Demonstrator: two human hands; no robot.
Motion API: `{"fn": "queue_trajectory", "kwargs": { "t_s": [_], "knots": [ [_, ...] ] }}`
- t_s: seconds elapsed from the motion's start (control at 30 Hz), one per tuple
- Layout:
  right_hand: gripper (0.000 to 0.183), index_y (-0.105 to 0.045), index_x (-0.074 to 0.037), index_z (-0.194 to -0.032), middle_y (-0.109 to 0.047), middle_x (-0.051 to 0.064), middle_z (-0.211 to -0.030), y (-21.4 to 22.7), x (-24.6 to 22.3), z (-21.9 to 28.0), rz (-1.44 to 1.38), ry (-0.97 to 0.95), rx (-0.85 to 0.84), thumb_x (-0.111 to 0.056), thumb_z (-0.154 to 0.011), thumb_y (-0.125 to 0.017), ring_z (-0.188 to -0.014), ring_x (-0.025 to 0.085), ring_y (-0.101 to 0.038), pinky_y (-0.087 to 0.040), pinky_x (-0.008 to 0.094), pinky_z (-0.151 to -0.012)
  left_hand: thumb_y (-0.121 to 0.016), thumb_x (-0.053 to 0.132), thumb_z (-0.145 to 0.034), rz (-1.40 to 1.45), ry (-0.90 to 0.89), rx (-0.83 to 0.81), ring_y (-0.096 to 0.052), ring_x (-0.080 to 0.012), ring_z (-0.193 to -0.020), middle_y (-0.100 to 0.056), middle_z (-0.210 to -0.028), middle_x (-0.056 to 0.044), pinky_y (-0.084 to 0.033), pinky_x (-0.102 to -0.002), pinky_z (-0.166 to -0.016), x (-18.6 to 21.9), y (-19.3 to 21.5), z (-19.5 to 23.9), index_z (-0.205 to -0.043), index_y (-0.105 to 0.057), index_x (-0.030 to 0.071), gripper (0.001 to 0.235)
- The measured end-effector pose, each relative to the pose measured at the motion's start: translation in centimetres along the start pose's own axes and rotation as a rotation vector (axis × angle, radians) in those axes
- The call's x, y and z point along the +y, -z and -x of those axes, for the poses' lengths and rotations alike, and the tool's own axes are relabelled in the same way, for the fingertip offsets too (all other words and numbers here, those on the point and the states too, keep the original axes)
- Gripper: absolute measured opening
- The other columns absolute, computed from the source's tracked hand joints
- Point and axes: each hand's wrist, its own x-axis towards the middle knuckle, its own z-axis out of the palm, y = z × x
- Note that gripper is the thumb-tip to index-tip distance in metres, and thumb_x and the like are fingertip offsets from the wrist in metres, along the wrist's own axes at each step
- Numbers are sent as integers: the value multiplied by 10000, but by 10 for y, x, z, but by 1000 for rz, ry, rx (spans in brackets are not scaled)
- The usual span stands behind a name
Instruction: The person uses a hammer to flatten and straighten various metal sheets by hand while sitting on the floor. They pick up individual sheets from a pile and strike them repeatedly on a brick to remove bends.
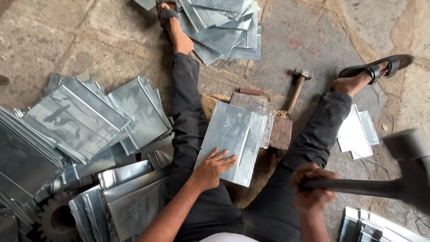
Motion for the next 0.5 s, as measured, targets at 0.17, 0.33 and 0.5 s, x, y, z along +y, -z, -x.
{"fn": "queue_trajectory", "kwargs": {
  "t_s": [0.17,0.33,0.5],
  "knots": [
    [404,-565,-120,-924,-603,103,-845,2,57,-4,1176,-185,-294,-445,-1090,-394,-707,190,-555,-450,323,-573,-551,-191,-752,33,79,-138,-320,-170,-1507,-467,-1564,94,-141,-440,-1288,5,2,-5,-1410,-599,222,778],
    [448,-580,-63,-840,-492,47,-595,-19,16,-54,718,-925,-8,-380,-1087,-381,-423,155,-427,-352,322,-379,-543,-195,-782,0,65,-103,-308,-158,-1515,-447,-1585,106,-134,-416,-1290,-1,6,-9,-1414,-605,251,776],
    [450,-519,-76,-900,-490,8,-619,-37,-4,-48,695,-387,27,-432,-1122,-354,-452,73,-434,-344,265,-414,-556,-177,-800,-19,20,-85,-302,-168,-1509,-440,-1587,90,-131,-427,-1278,-2,-3,-7,-1459,-581,216,768]
  ]
}}
